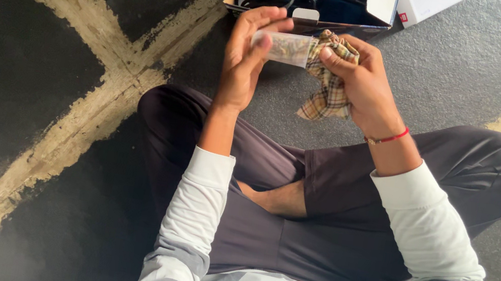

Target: The person sits on the floor and cleans a transparent plastic cup with a checkered cloth. They then place the cup into a cardboard box containing a steam cleaner and accessories. Finally, the person wipes the exterior of the box with the cloth and closes the lid.

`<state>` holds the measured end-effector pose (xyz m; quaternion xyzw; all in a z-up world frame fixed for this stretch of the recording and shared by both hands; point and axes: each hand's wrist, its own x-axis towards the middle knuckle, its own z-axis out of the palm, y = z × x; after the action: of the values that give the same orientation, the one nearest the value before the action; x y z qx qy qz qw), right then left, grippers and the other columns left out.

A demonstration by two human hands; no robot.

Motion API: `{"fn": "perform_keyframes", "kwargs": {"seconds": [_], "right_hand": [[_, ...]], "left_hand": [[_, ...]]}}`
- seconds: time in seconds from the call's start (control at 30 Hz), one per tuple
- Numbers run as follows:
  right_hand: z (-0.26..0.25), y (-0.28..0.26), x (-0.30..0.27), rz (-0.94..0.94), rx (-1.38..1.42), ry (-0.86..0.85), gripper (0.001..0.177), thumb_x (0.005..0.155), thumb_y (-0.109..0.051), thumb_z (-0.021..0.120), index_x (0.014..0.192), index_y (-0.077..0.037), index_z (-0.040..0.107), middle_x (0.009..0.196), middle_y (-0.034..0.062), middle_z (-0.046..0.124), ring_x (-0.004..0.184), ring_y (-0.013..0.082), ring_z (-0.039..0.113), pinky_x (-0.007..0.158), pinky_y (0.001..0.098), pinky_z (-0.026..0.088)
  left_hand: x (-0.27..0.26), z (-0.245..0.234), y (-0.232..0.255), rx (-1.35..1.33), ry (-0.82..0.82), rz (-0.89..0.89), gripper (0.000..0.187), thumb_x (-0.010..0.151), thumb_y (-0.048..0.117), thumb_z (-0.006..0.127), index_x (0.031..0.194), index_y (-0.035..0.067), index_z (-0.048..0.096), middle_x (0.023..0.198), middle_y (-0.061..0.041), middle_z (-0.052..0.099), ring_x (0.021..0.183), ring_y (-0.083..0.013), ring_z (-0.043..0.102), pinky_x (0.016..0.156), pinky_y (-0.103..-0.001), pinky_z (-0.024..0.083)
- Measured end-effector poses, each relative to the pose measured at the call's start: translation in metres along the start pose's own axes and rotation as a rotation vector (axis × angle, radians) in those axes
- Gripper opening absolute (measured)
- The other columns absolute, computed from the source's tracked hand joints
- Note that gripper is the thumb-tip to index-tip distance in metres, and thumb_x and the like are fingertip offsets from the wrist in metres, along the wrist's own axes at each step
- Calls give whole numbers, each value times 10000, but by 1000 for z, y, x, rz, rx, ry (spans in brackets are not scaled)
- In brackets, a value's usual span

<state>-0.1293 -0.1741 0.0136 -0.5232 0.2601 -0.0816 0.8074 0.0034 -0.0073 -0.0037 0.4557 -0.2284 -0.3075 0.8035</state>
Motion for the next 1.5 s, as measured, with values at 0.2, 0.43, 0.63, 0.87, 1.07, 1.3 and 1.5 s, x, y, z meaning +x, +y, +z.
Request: {"fn": "perform_keyframes", "kwargs": {"seconds": [0.2,0.43,0.63,0.87,1.07,1.3,1.5], "right_hand": [[6,3,-6,-348,-427,-57,225,973,-79,784,1153,11,683,1014,2,701,929,58,647,820,236,547],[12,10,-6,-621,-728,-26,298,882,-43,867,1113,44,701,988,37,634,873,114,628,757,263,518],[-6,1,5,-475,-385,-68,159,960,5,793,1089,35,704,1056,19,663,953,120,683,817,272,606],[-29,-27,-12,-282,-196,61,130,981,8,777,1099,16,721,1023,47,743,913,95,703,830,236,572],[-15,-27,-10,-226,-171,25,152,988,-20,770,1115,26,700,1031,38,735,922,84,690,818,229,559],[-27,-16,-6,-189,-475,-41,217,842,-42,777,1026,44,703,969,73,720,854,138,700,755,270,567],[-13,-5,-1,-643,-1029,-8,346,842,-97,862,1138,8,717,1079,120,732,951,268,740,830,341,588]], "left_hand": [[-4,-7,-19,131,88,-166,466,996,466,672,1129,26,598,941,-152,733,752,-201,756,608,-306,633],[-4,-2,-29,210,247,-37,374,984,405,700,962,44,606,769,-108,705,586,-148,695,460,-253,543],[1,-15,-28,317,463,-14,431,933,459,719,863,46,615,659,-74,666,461,-111,633,354,-234,472],[-1,-44,7,262,732,-72,653,900,646,615,884,-6,638,623,-69,632,417,-105,562,326,-221,385],[-1,-40,8,160,739,-138,758,872,741,572,913,-13,642,657,-94,644,439,-113,588,345,-235,420],[0,-40,1,17,602,-157,724,927,718,510,882,7,634,739,-122,713,426,-103,541,334,-239,373],[-1,-35,-12,-292,370,-183,623,1009,618,489,896,32,666,765,-99,699,450,-128,557,345,-234,360]]}}
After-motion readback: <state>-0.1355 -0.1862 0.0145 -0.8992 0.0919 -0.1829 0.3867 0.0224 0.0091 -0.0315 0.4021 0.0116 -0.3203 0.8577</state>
